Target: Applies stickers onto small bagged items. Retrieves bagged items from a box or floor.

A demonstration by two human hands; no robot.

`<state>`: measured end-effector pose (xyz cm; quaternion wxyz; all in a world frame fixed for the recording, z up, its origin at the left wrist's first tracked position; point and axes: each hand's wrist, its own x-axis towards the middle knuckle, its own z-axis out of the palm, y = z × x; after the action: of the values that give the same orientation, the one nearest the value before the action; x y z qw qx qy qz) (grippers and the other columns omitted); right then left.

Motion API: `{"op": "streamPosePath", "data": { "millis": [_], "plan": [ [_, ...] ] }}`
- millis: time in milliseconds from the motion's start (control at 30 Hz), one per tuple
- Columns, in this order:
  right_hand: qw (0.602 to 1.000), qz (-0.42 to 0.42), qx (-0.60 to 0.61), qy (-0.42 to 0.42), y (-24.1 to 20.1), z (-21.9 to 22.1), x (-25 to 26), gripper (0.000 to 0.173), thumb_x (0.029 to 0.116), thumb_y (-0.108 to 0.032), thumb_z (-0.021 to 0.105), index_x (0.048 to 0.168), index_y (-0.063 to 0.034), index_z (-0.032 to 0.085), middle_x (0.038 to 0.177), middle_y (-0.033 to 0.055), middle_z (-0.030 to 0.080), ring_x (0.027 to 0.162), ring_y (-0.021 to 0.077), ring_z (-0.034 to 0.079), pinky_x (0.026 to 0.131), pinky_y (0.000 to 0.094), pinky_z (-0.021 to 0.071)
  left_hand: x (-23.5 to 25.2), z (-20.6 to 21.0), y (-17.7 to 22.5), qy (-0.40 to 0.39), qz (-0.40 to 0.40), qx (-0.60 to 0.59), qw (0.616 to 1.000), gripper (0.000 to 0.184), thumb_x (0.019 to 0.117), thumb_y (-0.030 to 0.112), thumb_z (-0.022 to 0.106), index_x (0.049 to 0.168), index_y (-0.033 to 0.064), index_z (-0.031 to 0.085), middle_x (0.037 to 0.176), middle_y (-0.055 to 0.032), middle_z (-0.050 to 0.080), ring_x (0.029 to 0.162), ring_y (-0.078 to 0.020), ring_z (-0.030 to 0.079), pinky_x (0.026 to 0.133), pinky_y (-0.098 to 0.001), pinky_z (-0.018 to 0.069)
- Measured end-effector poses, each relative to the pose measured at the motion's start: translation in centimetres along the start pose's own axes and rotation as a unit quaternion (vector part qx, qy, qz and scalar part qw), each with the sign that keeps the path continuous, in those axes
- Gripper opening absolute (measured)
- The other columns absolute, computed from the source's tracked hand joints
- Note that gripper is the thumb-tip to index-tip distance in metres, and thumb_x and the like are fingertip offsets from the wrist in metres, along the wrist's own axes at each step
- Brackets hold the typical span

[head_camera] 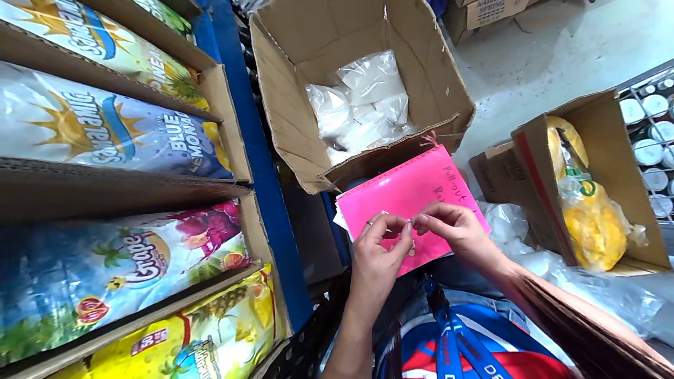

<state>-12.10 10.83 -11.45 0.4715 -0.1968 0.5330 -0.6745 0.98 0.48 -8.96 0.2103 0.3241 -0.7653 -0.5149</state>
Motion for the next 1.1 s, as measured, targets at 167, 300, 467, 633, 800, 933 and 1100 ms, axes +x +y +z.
{"op": "streamPosePath", "data": {
  "millis": [167, 300, 467, 633, 800, 933, 1100],
  "plan": [
    [0.997, 0.068, 0.017, -0.031, -1.0, -0.7, 0.3, 0.013, 0.0982, -0.004, 0.060, 0.093, -0.0073, 0.072, 0.086, -0.0060, 0.073, 0.083, 0.0028, 0.070, 0.082, 0.0224, 0.0584, 0.2, -0.6, 0.5, -0.023, 0.040, 0.074, 0.996, 0.013, 0.0911, 0.013, 0.068, 0.094, 0.0015, 0.073, 0.091, -0.0046, 0.070, 0.087, -0.0014, 0.067, 0.081, -0.0138, 0.0543],
    [0.997, 0.067, -0.007, -0.033, -1.4, -0.7, 0.3, 0.009, 0.0962, -0.004, 0.064, 0.094, -0.0070, 0.072, 0.086, -0.0066, 0.073, 0.082, 0.0017, 0.069, 0.082, 0.0214, 0.0578, 0.3, -0.8, 1.0, -0.035, 0.043, 0.106, 0.993, 0.013, 0.0911, 0.014, 0.067, 0.093, 0.0028, 0.073, 0.089, -0.0045, 0.070, 0.087, -0.0027, 0.067, 0.081, -0.0142, 0.0537],
    [0.998, 0.039, -0.035, -0.029, -1.4, -0.6, 0.1, 0.007, 0.0966, -0.005, 0.064, 0.095, -0.0072, 0.070, 0.086, -0.0084, 0.072, 0.082, 0.0000, 0.068, 0.081, 0.0195, 0.0573, 0.4, -0.9, 1.3, -0.037, 0.056, 0.121, 0.990, 0.012, 0.0905, 0.013, 0.067, 0.091, 0.0027, 0.073, 0.087, -0.0051, 0.070, 0.085, -0.0031, 0.067, 0.081, -0.0143, 0.0535],
    [0.997, 0.047, -0.027, -0.061, -1.9, -1.0, 0.1, 0.009, 0.0981, -0.005, 0.062, 0.097, -0.0062, 0.071, 0.089, -0.0066, 0.074, 0.085, 0.0012, 0.069, 0.083, 0.0206, 0.0578, 0.5, -1.5, 1.5, -0.055, 0.047, 0.106, 0.992, 0.013, 0.0914, 0.014, 0.067, 0.092, 0.0027, 0.073, 0.088, -0.0034, 0.070, 0.084, -0.0003, 0.066, 0.079, -0.0126, 0.0529],
    [0.990, 0.045, -0.087, -0.103, -2.8, -1.5, 0.3, 0.008, 0.0975, -0.007, 0.064, 0.098, -0.0047, 0.072, 0.091, -0.0069, 0.072, 0.085, -0.0010, 0.068, 0.082, 0.0179, 0.0573, 0.6, -2.1, 1.9, -0.084, 0.056, 0.126, 0.987, 0.014, 0.0923, 0.016, 0.067, 0.092, 0.0042, 0.073, 0.086, -0.0026, 0.070, 0.084, -0.0022, 0.066, 0.079, -0.0147, 0.0532],
    [0.978, 0.016, -0.162, -0.127, -3.2, -1.9, 0.4, 0.009, 0.0959, -0.012, 0.067, 0.097, -0.0049, 0.072, 0.089, -0.0074, 0.070, 0.082, -0.0046, 0.065, 0.078, 0.0144, 0.0544, 0.8, -2.6, 2.5, -0.103, 0.075, 0.164, 0.978, 0.014, 0.0925, 0.017, 0.065, 0.092, 0.0062, 0.073, 0.085, -0.0018, 0.070, 0.084, -0.0042, 0.067, 0.080, -0.0167, 0.0531],
    [0.973, -0.014, -0.195, -0.126, -3.5, -1.8, 0.2, 0.012, 0.0957, -0.015, 0.068, 0.096, -0.0043, 0.073, 0.089, -0.0061, 0.070, 0.083, -0.0054, 0.063, 0.078, 0.0132, 0.0531, 1.2, -2.8, 3.1, -0.109, 0.109, 0.208, 0.966, 0.013, 0.0921, 0.017, 0.064, 0.090, 0.0077, 0.073, 0.086, -0.0026, 0.071, 0.085, -0.0089, 0.068, 0.079, -0.0210, 0.0547]
  ]
}}
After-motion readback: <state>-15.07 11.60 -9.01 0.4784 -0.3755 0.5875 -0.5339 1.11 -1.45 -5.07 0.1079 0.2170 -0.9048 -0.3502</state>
